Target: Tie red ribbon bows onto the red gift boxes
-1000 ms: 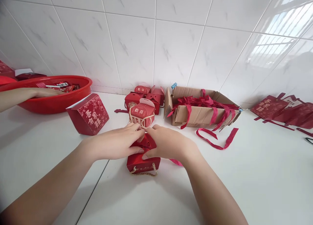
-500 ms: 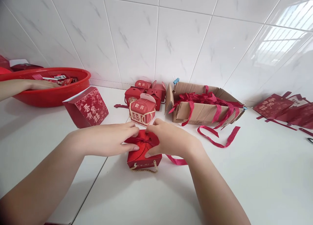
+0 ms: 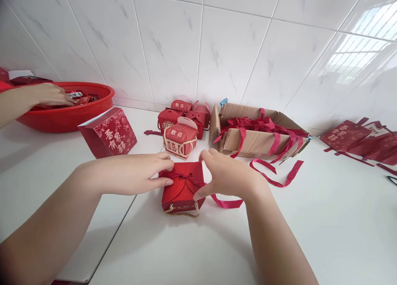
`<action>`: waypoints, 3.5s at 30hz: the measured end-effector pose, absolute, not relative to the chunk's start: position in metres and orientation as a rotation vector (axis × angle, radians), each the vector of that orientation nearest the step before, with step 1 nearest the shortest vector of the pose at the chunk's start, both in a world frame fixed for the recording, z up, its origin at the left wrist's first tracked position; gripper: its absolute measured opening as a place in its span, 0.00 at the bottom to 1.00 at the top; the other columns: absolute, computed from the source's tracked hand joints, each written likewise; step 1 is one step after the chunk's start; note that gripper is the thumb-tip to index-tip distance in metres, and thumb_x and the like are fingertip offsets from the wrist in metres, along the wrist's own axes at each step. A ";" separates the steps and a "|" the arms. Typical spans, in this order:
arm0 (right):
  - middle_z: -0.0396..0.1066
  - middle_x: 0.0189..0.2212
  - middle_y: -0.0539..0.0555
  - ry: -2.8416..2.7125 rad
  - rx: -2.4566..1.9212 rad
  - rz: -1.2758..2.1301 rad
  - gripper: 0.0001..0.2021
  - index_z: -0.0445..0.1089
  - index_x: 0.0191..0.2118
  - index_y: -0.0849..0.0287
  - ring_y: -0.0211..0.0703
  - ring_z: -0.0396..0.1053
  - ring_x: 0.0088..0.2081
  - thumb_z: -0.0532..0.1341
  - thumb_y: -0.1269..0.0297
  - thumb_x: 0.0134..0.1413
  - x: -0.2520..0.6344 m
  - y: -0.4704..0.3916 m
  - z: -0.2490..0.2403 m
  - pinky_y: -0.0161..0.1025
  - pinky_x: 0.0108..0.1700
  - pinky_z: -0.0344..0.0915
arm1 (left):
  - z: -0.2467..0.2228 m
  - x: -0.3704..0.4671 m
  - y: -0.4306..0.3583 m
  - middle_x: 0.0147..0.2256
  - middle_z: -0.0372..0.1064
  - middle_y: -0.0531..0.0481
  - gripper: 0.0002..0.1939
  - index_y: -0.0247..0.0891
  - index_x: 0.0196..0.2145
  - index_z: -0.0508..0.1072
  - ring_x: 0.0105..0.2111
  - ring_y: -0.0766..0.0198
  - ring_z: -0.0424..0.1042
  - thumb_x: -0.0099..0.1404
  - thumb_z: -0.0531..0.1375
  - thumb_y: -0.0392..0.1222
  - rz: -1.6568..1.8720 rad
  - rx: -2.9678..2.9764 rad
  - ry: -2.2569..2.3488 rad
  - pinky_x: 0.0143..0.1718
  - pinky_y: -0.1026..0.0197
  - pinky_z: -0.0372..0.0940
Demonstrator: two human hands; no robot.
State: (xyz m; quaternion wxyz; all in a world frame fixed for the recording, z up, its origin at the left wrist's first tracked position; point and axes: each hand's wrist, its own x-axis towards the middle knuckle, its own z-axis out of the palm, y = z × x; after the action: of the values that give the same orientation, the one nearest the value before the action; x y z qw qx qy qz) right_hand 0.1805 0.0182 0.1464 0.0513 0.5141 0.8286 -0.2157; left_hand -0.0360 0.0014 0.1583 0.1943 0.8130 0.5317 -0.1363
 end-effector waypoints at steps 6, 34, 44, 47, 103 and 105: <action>0.71 0.37 0.54 2.375 1.386 -0.754 0.20 0.73 0.36 0.53 0.48 0.69 0.35 0.64 0.45 0.40 0.189 0.029 0.145 0.38 0.29 0.61 | 0.157 -0.041 0.001 0.36 0.68 0.46 0.18 0.41 0.29 0.69 0.23 0.63 0.64 0.65 0.45 0.53 -0.363 2.309 1.476 0.22 0.60 0.54; 0.70 0.27 0.48 2.454 1.256 -1.020 0.17 0.71 0.28 0.56 0.39 0.64 0.29 0.61 0.45 0.48 0.209 0.054 0.134 0.35 0.29 0.56 | 0.161 -0.039 0.007 0.24 0.60 0.51 0.10 0.41 0.23 0.60 0.19 0.65 0.53 0.59 0.48 0.44 -0.372 2.182 1.452 0.20 0.61 0.49; 0.75 0.28 0.50 2.359 1.159 -1.170 0.11 0.69 0.28 0.59 0.37 0.67 0.28 0.63 0.55 0.47 0.214 0.063 0.132 0.33 0.26 0.56 | 0.158 -0.039 0.008 0.25 0.62 0.49 0.11 0.40 0.22 0.57 0.19 0.65 0.55 0.60 0.48 0.45 -0.396 2.189 1.513 0.21 0.61 0.51; 0.76 0.28 0.53 2.363 1.025 -1.303 0.11 0.72 0.30 0.61 0.39 0.70 0.30 0.64 0.57 0.48 0.221 0.062 0.136 0.34 0.32 0.63 | 0.156 -0.039 0.007 0.25 0.62 0.49 0.12 0.39 0.21 0.56 0.18 0.66 0.54 0.59 0.48 0.45 -0.390 2.182 1.536 0.21 0.61 0.50; 0.72 0.26 0.50 2.738 1.226 -1.767 0.08 0.73 0.29 0.59 0.34 0.64 0.25 0.57 0.67 0.51 0.151 0.034 0.115 0.33 0.28 0.61 | 0.160 -0.040 0.003 0.37 0.63 0.51 0.07 0.41 0.29 0.64 0.32 0.64 0.66 0.64 0.51 0.40 0.385 2.529 1.351 0.29 0.62 0.58; 0.71 0.25 0.50 2.748 1.135 -1.727 0.08 0.73 0.29 0.60 0.35 0.65 0.27 0.58 0.64 0.51 0.153 0.034 0.117 0.33 0.29 0.61 | 0.152 -0.035 0.011 0.40 0.63 0.51 0.05 0.41 0.30 0.66 0.37 0.62 0.66 0.63 0.52 0.38 0.470 2.585 1.316 0.34 0.61 0.60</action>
State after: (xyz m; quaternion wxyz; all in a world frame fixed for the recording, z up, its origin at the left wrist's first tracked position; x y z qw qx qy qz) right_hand 0.1533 0.0338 0.1170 -0.1475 0.3265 0.7905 -0.4967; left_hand -0.0351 0.0108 0.1523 0.1014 0.8751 0.4457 0.1593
